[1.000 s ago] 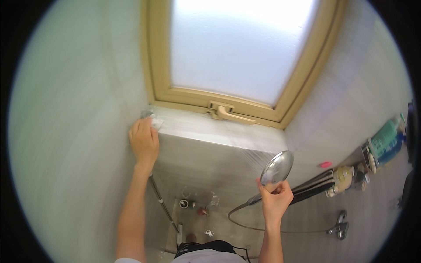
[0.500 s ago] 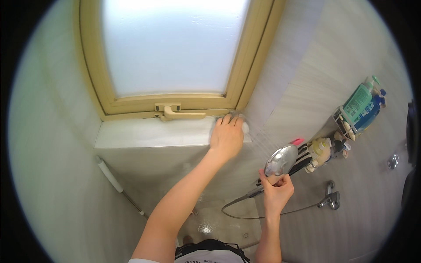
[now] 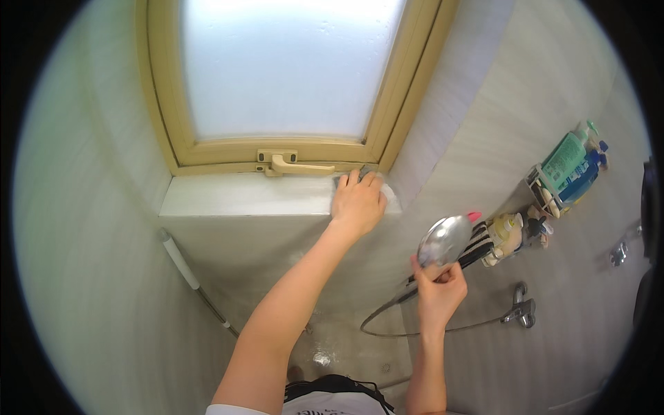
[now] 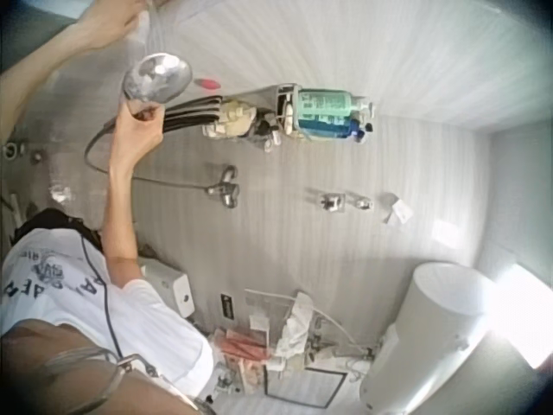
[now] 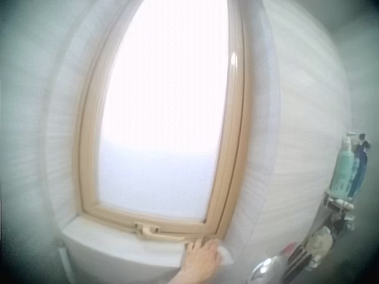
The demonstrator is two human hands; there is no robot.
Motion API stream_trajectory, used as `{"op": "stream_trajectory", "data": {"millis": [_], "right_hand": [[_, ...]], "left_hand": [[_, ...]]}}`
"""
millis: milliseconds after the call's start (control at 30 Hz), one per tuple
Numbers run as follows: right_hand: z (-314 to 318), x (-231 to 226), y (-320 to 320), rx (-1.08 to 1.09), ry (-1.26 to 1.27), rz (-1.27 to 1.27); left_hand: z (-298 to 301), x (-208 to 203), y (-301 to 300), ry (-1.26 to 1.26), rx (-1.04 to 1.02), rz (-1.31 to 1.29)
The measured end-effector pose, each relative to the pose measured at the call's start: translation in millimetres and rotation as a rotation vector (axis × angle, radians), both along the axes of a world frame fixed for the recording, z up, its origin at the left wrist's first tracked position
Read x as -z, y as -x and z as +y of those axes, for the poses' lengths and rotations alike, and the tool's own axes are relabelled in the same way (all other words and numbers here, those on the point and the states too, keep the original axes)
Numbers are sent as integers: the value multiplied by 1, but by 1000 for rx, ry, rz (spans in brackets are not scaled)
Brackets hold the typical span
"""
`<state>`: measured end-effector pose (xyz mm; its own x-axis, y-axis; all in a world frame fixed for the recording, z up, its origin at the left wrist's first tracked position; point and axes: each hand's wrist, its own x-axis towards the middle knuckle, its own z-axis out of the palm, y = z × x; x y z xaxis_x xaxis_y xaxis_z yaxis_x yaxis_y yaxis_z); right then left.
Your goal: The person cleans a bathroom window and sill using a cloth and a handheld showerhead. They wipe the glass and frame, rinse the area with water, and dry the surfaces with a cloth and paper towel.
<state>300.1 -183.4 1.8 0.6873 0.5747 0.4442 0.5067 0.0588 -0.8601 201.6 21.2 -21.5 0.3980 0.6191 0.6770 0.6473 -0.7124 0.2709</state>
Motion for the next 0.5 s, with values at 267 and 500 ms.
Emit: {"op": "stream_trajectory", "data": {"millis": [267,500], "right_hand": [[30,-54,54,-231,-74,-5],[23,-70,39,-147,-13,-13]], "left_hand": [[-38,-7,63,154,119,-211],[62,-154,226,-635,-421,-543]]}}
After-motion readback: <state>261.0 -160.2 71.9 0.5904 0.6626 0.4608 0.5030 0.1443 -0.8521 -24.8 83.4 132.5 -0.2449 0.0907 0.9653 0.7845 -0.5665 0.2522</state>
